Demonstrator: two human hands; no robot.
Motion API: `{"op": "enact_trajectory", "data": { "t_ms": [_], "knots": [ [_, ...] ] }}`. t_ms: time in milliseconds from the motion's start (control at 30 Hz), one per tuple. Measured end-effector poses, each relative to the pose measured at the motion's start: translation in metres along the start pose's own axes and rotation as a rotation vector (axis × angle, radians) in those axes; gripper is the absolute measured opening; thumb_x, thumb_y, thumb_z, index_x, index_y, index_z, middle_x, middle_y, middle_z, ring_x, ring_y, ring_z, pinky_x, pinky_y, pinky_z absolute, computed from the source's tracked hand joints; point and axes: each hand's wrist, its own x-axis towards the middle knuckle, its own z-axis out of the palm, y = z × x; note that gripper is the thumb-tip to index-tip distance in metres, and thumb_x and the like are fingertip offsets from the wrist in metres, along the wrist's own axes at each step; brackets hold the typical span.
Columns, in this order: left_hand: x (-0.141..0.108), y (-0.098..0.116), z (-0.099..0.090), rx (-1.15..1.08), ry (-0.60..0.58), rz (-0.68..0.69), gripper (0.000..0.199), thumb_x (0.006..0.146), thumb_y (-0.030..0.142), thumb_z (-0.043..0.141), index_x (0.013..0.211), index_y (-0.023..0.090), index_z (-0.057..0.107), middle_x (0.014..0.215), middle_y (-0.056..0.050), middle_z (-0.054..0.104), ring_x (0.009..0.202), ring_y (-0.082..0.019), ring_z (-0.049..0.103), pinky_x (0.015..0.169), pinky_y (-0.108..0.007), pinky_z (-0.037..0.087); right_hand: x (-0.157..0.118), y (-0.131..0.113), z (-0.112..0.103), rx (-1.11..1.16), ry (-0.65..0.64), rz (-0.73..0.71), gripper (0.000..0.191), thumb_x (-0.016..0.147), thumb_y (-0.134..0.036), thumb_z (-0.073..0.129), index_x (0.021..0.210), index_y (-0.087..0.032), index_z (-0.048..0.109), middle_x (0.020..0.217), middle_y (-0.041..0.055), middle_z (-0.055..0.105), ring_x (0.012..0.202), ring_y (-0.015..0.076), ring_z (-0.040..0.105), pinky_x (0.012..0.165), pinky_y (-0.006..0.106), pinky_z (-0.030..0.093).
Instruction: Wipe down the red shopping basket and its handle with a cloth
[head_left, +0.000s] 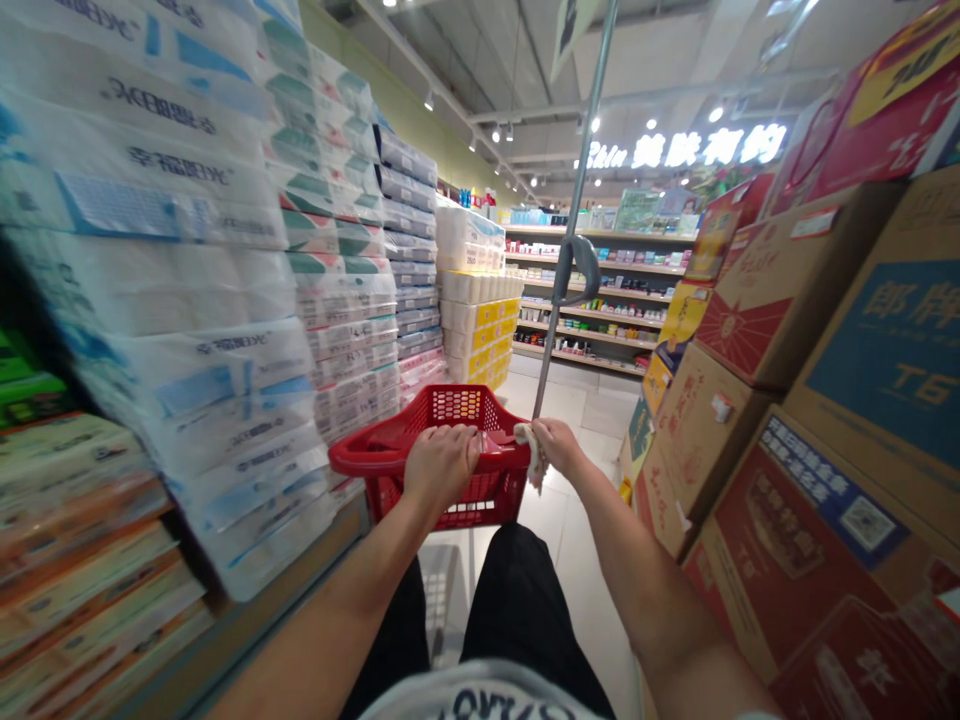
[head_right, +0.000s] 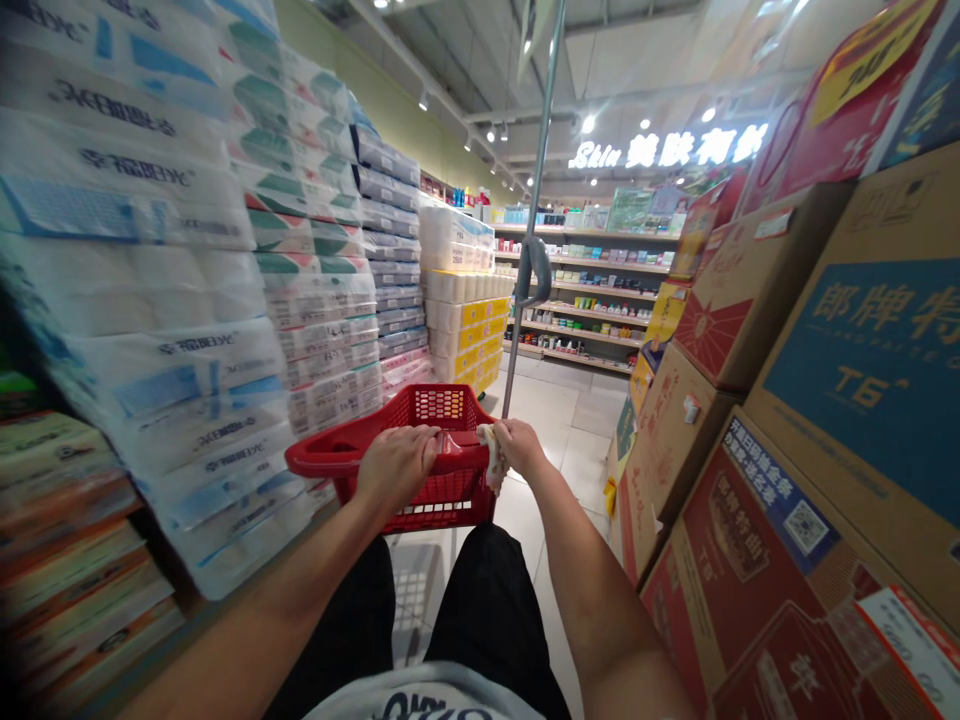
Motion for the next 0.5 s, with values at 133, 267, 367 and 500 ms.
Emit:
{"op": "enact_trajectory", "data": {
  "t_ms": [133,267,367,500],
  "knots": [
    [-0.001,0.000,0.000,0.015,0.017,-0.006,0.038,0.095,0.032,0.031,0.110,0.017,0.063,0.106,-0.009,0.069,0.095,-0.024,0.061,0.089,-0.040,0.039,-0.008,0.003,0.002,0.100,0.085,0.018,0.035,0.088,-0.038,0.032,0.061,-0.022,0.047,0.070,0.0020,0.055,0.079,0.0165,0.050,0.076,0.027,0.040],
    [-0.001,0.000,0.001,0.027,0.032,0.010,0.037,0.095,0.032,0.033,0.109,0.018,0.063,0.105,-0.008,0.069,0.096,-0.023,0.061,0.089,-0.039,0.040,-0.006,0.006,0.005,0.220,0.076,0.084,0.035,0.084,-0.041,0.038,0.056,-0.022,0.044,0.063,0.0007,0.052,0.071,0.0157,0.048,0.070,0.027,0.040],
    [0.000,0.002,0.001,0.022,0.045,-0.003,0.036,0.095,0.032,0.033,0.109,0.019,0.063,0.103,-0.008,0.069,0.093,-0.023,0.062,0.088,-0.039,0.040,0.004,0.010,0.001,0.353,-0.012,0.172,0.036,0.078,-0.044,0.044,0.052,-0.021,0.046,0.050,-0.0030,0.046,0.053,0.0124,0.043,0.054,0.024,0.036],
    [0.000,0.002,0.002,0.017,0.049,-0.008,0.036,0.095,0.032,0.033,0.110,0.019,0.063,0.103,-0.008,0.069,0.093,-0.022,0.061,0.089,-0.039,0.040,0.006,0.016,0.000,0.536,0.005,0.261,0.038,0.076,-0.053,0.044,0.059,-0.020,0.049,0.051,-0.0042,0.048,0.048,0.0107,0.042,0.047,0.023,0.035]
  ]
}}
